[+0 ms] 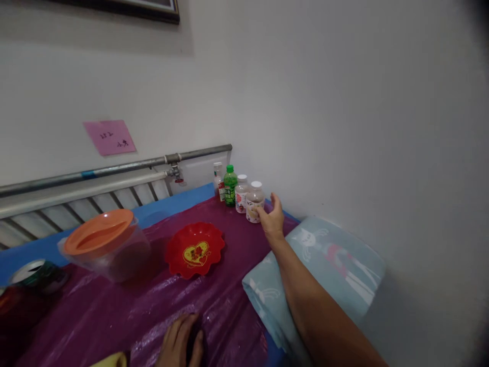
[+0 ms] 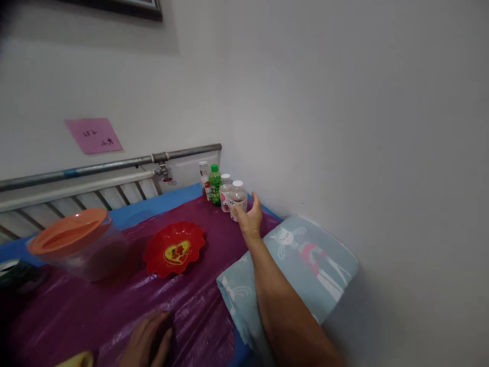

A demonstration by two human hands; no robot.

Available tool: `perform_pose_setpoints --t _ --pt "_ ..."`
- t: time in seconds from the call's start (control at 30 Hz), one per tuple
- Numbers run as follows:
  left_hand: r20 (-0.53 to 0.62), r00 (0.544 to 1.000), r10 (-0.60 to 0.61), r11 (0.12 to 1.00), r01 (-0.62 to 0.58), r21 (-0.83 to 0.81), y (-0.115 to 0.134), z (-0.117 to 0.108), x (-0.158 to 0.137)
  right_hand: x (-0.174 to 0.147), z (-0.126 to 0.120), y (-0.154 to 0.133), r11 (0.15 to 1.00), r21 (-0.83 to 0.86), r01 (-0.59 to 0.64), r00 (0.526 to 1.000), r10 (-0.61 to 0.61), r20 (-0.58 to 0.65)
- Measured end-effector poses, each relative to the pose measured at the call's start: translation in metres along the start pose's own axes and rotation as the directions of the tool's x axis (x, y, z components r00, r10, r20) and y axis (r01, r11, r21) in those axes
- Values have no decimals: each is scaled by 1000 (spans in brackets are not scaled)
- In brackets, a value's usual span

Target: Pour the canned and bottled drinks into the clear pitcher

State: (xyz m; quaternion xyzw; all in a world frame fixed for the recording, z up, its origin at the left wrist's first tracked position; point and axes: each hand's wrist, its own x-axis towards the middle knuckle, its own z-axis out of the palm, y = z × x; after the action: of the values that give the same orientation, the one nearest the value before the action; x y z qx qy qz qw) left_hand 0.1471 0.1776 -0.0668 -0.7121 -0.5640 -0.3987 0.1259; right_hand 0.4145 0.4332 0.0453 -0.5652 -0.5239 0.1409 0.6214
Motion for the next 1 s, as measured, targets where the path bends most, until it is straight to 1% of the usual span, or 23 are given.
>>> perform_pose_setpoints --t 0.1,0.13,0.17,0.2,0.23,0.3,0.33,0.4,0.43,0.53,0.6,0.77,0.87,1.0 --pt "11 995 97 995 -97 1 10 -8 3 -36 -36 -10 994 -51 98 989 -91 116" --pt "12 991 130 991 -130 17 14 -9 4 -49 -48 -11 988 -75 137 976 -121 183" --pt "17 987 159 986 -160 41 18 -9 4 -62 -60 -13 964 -147 222 939 -170 300" --pt "30 982 187 980 -189 71 22 -8 4 -74 -71 -13 939 -183 291 897 -202 393" --pt "46 976 212 971 -216 100 26 -7 5 -83 -81 -14 914 -201 351 861 -231 453" --pt "93 954 284 947 -295 125 32 -7 9 -98 -95 -17 867 -196 457 784 -288 550" --pt "124 935 332 931 -346 118 34 -7 11 -103 -99 -19 850 -183 493 748 -308 588" --pt "171 898 404 901 -423 95 39 -10 18 -109 -104 -23 829 -163 535 685 -312 659" --pt "180 892 414 896 -435 93 42 -12 21 -112 -105 -24 826 -164 540 664 -298 686" --pt "147 913 381 910 -398 117 51 -17 25 -115 -106 -29 818 -188 543 637 -255 728" --pt "137 921 366 917 -382 116 56 -18 22 -116 -109 -32 811 -195 552 622 -245 743" --pt "180 922 344 925 -366 107 56 -13 9 -116 -123 -36 782 -187 595 582 -258 771" --pt "194 916 352 920 -376 108 55 -14 8 -116 -125 -35 771 -194 606 589 -271 761" --pt "187 923 338 927 -360 104 62 -18 10 -117 -123 -29 779 -193 596 595 -268 757"
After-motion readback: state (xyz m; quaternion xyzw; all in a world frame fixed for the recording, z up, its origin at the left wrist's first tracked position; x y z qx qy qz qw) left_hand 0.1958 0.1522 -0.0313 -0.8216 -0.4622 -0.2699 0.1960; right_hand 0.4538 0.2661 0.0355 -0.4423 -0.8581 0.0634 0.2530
